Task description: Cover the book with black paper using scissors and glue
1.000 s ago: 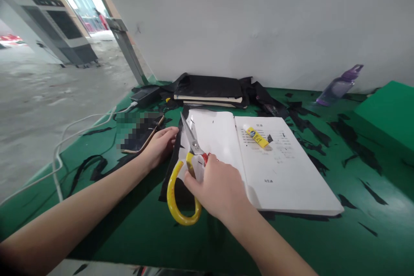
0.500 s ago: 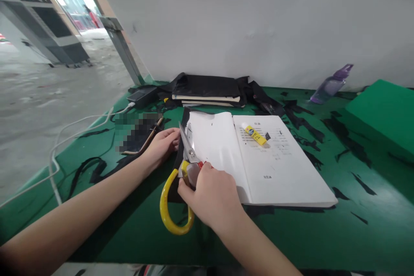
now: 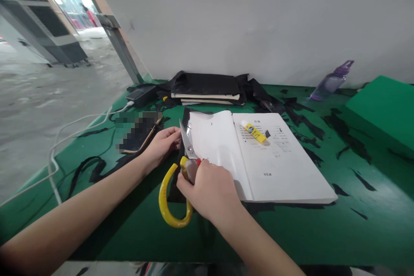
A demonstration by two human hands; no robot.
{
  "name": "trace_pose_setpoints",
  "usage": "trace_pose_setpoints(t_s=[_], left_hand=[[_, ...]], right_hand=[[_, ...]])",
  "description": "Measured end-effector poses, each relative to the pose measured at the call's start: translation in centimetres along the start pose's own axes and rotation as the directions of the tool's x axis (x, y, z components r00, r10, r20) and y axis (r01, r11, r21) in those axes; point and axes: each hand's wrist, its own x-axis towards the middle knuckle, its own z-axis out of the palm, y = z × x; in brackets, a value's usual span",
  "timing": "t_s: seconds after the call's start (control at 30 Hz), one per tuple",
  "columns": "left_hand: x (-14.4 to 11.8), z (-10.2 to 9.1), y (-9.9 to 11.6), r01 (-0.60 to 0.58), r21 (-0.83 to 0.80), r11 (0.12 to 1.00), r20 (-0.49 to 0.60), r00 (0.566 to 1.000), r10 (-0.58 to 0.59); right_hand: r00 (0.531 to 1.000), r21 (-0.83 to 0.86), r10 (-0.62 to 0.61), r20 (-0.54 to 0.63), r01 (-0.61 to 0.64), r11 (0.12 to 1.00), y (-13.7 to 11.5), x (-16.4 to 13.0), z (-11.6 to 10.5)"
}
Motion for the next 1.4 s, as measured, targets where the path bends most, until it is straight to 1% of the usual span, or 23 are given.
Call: trace_pose_setpoints(t_s=[0.57, 0.87, 1.13, 1.4], left_hand=[[-0.07, 0.32, 0.19, 0.025, 0.101, 0.995, -0.023, 0.999, -0.022], [-0.07, 0.43, 0.18, 0.019, 0.120, 0.993, -0.023, 1.000, -0.016], [0.22, -0.02, -0.18, 0.018, 0.133, 0.991, -0.004, 1.000, -0.018], [0.05, 0.21, 0.09, 0.025, 0.143, 0.989, -0.028, 0.999, -0.021]], right_hand=[[0.999, 0.115, -0.004, 0.054, -0.003, 0.993, 0.53, 0.40, 0.10], [0.999, 0.152, -0.023, 0.036, 0.017, 0.988, 0.87, 0.43, 0.56], [0.998, 0.172, -0.018, 0.059, 0.007, 0.985, 0.69, 0.32, 0.50], [0.997, 0.190, -0.016, 0.073, 0.002, 0.982, 0.58, 0.23, 0.25]])
